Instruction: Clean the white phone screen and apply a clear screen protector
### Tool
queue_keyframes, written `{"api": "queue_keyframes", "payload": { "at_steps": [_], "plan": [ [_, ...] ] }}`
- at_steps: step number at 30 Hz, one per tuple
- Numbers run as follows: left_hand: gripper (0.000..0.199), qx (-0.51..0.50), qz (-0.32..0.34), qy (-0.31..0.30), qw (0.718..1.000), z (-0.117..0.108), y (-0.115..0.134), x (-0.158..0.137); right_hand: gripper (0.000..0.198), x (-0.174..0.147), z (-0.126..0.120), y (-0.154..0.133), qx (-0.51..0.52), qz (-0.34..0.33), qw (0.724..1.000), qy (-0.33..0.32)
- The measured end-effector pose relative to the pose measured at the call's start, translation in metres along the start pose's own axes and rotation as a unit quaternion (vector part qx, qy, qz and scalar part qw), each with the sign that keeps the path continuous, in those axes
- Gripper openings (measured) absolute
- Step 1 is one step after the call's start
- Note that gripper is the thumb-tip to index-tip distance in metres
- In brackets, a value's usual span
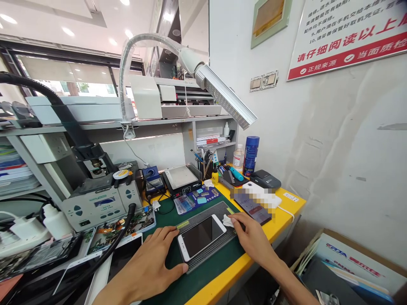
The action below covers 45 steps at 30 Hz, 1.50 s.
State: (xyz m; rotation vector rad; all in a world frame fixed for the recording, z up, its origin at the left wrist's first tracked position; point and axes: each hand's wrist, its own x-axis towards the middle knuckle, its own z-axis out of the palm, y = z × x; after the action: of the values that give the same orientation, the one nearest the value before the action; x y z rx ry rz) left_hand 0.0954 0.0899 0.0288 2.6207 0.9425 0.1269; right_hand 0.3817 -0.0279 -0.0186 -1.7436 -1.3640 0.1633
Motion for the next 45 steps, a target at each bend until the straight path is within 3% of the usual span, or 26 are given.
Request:
{"api": "queue_keyframes", "payload": {
  "at_steps": [8,12,14,16,21,23,35,40,45],
  "plan": [
    [0.079,-0.001,-0.011,-0.004,1.0,0.002,-0.001,0.001,0.038,0.013,-0.019,0.004,0.135,0.117,0.984,0.001],
    [0.078,0.0,-0.015,0.0,1.0,0.001,0.001,0.001,0.036,0.013,-0.025,0.001,0.264,0.184,0.946,-0.044],
    [0.077,0.0,-0.017,0.003,1.0,0.0,0.002,0.001,0.033,0.011,-0.027,-0.002,0.357,0.223,0.905,-0.064],
    [0.077,0.001,-0.017,0.005,1.0,0.0,0.002,0.001,0.027,0.008,-0.028,-0.005,0.456,0.266,0.846,-0.077],
    [0.078,-0.004,-0.017,0.003,1.0,0.001,0.001,0.002,0.016,-0.006,-0.027,-0.016,0.627,0.444,0.639,-0.029],
    [0.077,-0.007,-0.016,0.006,1.0,0.002,0.001,0.002,0.02,-0.012,-0.026,-0.021,0.649,0.461,0.605,-0.022],
    [0.076,-0.008,-0.011,0.01,1.0,0.001,0.002,0.0,0.023,-0.029,-0.03,-0.027,0.632,0.392,0.667,-0.027],
    [0.08,-0.005,-0.004,0.005,1.0,0.001,-0.001,0.0,0.023,-0.033,-0.028,-0.019,0.57,0.358,0.739,-0.008],
    [0.081,-0.004,0.001,0.007,1.0,0.002,-0.002,0.0,0.028,-0.014,-0.027,-0.008,0.452,0.293,0.842,-0.018]
  ]
}}
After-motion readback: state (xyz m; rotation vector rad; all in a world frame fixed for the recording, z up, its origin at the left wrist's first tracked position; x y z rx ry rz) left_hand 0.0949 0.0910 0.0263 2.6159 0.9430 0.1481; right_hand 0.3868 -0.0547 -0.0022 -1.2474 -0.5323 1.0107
